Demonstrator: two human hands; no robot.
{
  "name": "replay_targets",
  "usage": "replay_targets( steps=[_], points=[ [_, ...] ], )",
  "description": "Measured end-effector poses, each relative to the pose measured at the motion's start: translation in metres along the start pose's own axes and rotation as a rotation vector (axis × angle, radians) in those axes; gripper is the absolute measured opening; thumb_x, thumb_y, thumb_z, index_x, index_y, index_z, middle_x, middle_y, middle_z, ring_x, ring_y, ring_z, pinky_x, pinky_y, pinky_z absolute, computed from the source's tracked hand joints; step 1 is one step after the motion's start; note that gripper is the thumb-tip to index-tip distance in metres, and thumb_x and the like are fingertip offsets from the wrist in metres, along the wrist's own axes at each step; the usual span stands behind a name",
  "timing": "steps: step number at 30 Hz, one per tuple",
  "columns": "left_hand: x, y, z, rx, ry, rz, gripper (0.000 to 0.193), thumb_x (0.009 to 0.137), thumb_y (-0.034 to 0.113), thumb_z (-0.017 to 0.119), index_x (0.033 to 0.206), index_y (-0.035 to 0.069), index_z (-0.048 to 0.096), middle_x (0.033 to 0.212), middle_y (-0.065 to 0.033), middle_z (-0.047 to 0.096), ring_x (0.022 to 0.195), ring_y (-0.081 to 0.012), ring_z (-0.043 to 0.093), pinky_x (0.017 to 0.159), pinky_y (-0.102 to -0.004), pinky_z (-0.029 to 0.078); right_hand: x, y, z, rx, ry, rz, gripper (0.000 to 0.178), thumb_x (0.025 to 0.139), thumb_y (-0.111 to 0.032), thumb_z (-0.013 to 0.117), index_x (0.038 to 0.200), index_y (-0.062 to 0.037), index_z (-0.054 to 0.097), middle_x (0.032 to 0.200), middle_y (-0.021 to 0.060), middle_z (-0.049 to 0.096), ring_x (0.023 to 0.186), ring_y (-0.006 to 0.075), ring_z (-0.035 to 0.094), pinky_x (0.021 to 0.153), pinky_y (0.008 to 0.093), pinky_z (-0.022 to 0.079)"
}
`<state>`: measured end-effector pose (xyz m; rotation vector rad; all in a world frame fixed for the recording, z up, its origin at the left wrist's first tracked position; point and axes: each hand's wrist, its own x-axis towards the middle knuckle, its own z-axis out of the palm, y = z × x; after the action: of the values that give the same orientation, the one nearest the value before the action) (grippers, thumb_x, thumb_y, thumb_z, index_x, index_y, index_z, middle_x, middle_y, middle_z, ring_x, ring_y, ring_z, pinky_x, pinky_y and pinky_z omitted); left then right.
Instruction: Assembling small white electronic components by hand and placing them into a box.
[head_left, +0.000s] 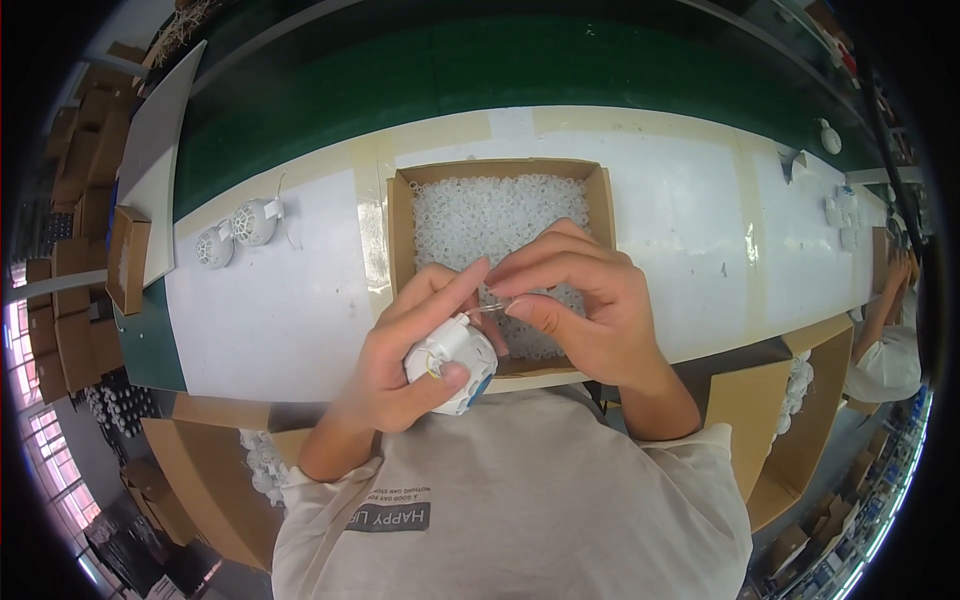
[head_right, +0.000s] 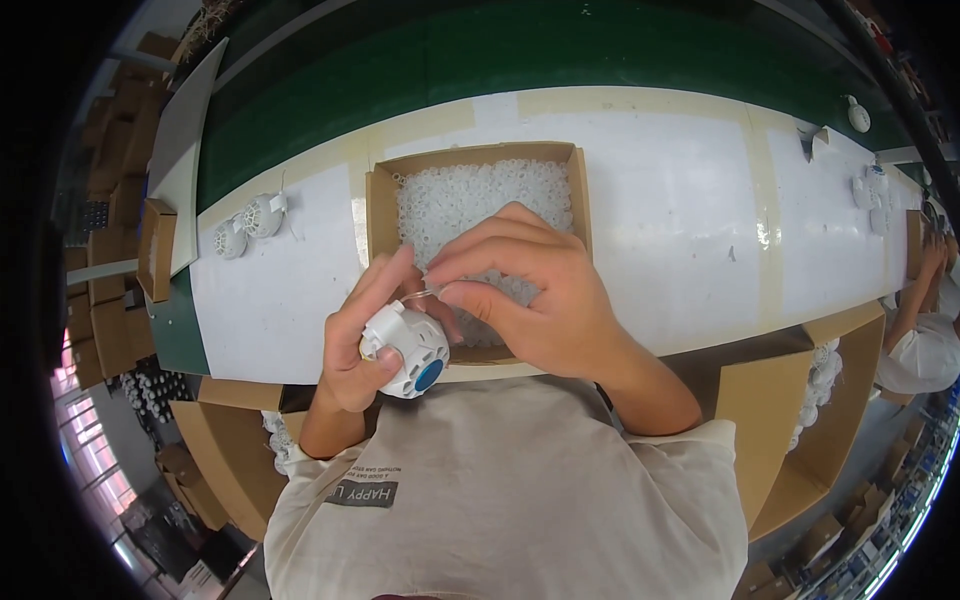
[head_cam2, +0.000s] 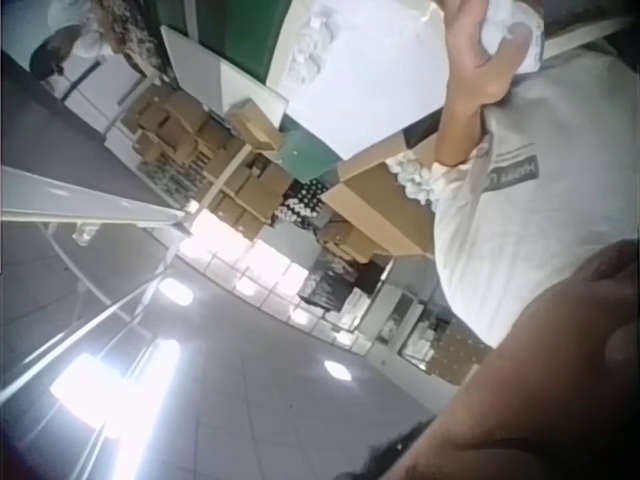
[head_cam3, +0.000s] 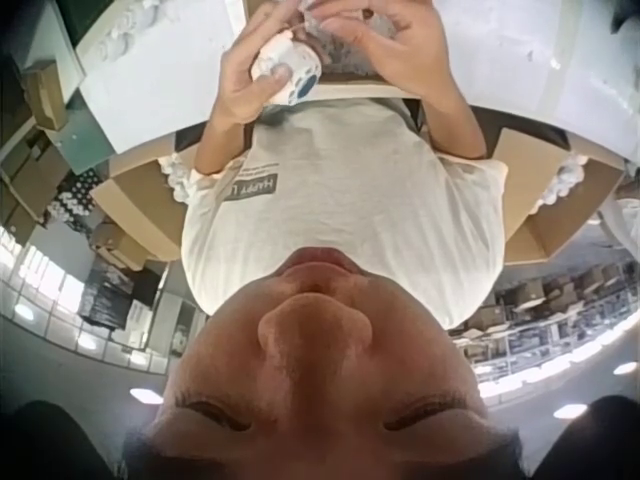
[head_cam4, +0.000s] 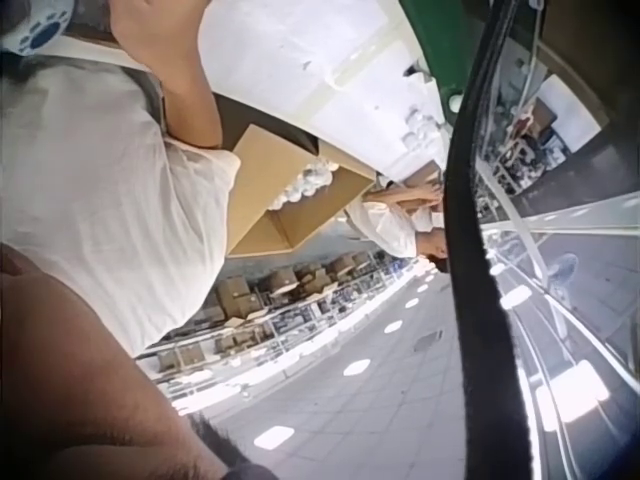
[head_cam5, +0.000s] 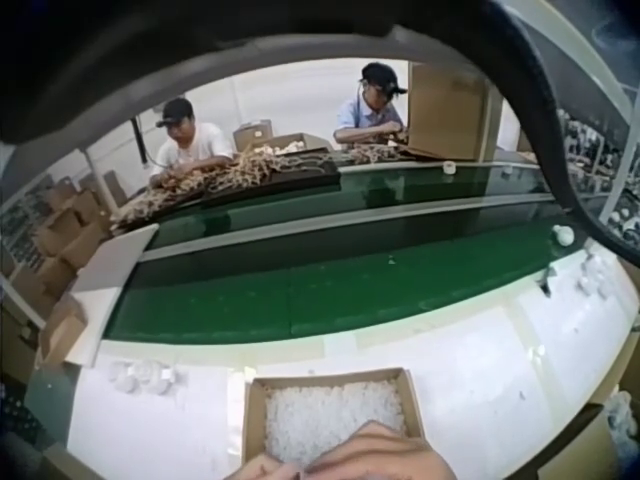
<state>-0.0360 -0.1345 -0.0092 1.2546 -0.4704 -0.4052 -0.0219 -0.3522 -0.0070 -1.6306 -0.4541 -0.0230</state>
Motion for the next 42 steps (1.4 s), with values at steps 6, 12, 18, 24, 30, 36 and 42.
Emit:
replay_targets(
  steps=[6, 12, 18, 24, 30, 36, 42],
  points=[
    [0.006, -0.003, -0.010, 0.406, -0.078, 0.192, 0.070, 0.090, 0.017, 0.064, 0.149, -0.009, 0.035, 0.100, -0.0137, 0.050, 0.094, -0.0238, 0.060, 0.080, -0.0315, 0.049, -0.003, -0.006, -0.002, -0.135, 0.043, -0.095, 0.019, 0.075, 0.002, 0.077, 0.093, -0.0019, 0.076, 0.095, 0.0094, 0.072, 0.085, 0.0216, 0.058, 0.075, 0.0323, 0.046],
    [0.004, -0.012, -0.002, 0.659, -0.025, 0.213, 0.075, 0.088, 0.020, 0.067, 0.148, -0.010, 0.035, 0.092, -0.0139, 0.059, 0.087, -0.0211, 0.061, 0.076, -0.0291, 0.048, -0.007, -0.007, 0.002, -0.179, 0.010, -0.077, 0.019, 0.073, 0.003, 0.077, 0.091, -0.0032, 0.077, 0.090, 0.0086, 0.070, 0.086, 0.0217, 0.057, 0.076, 0.0326, 0.047],
    [0.001, -0.010, -0.002, 0.275, -0.098, 0.042, 0.085, 0.090, 0.030, 0.066, 0.153, -0.009, 0.024, 0.093, -0.0141, 0.065, 0.083, -0.0209, 0.064, 0.075, -0.0289, 0.049, -0.009, 0.007, 0.004, 0.113, -0.094, 0.038, 0.016, 0.075, 0.000, 0.078, 0.091, -0.0029, 0.076, 0.089, 0.0076, 0.068, 0.087, 0.0209, 0.056, 0.076, 0.0320, 0.046],
    [-0.001, -0.008, 0.009, -0.273, -0.115, -0.182, 0.096, 0.096, 0.050, 0.056, 0.156, -0.006, 0.007, 0.100, -0.0162, 0.066, 0.087, -0.0218, 0.066, 0.077, -0.0296, 0.050, -0.011, 0.005, 0.013, 0.222, -0.054, 0.039, 0.017, 0.077, 0.002, 0.074, 0.093, -0.0045, 0.076, 0.086, 0.0046, 0.067, 0.087, 0.0198, 0.055, 0.079, 0.0312, 0.045],
    [-0.003, -0.010, 0.017, -0.456, -0.098, -0.240, 0.093, 0.098, 0.057, 0.050, 0.159, 0.005, 0.003, 0.100, -0.0184, 0.064, 0.079, -0.0282, 0.067, 0.069, -0.0338, 0.053, -0.013, 0.002, 0.014, 0.170, -0.009, -0.081, 0.016, 0.076, 0.003, 0.074, 0.091, -0.0039, 0.075, 0.084, 0.0040, 0.066, 0.087, 0.0200, 0.056, 0.079, 0.0324, 0.046],
    [0.001, -0.021, 0.033, -1.298, -0.194, -0.337, 0.078, 0.102, 0.054, 0.041, 0.160, 0.025, -0.004, 0.093, -0.0200, 0.061, 0.063, -0.0389, 0.063, 0.046, -0.0418, 0.051, -0.006, 0.005, 0.010, -0.216, 0.088, -0.481, 0.020, 0.068, -0.002, 0.082, 0.086, -0.0028, 0.074, 0.083, 0.0051, 0.065, 0.075, 0.0222, 0.058, 0.067, 0.0351, 0.043],
    [0.002, -0.023, 0.028, -1.033, -0.164, -0.378, 0.077, 0.102, 0.055, 0.040, 0.159, 0.032, -0.007, 0.093, -0.0210, 0.060, 0.062, -0.0401, 0.063, 0.044, -0.0412, 0.050, -0.004, -0.008, -0.004, -0.357, 0.004, -0.463, 0.021, 0.065, -0.001, 0.081, 0.085, -0.0030, 0.074, 0.080, 0.0047, 0.066, 0.073, 0.0220, 0.059, 0.065, 0.0336, 0.041]
  ],
)
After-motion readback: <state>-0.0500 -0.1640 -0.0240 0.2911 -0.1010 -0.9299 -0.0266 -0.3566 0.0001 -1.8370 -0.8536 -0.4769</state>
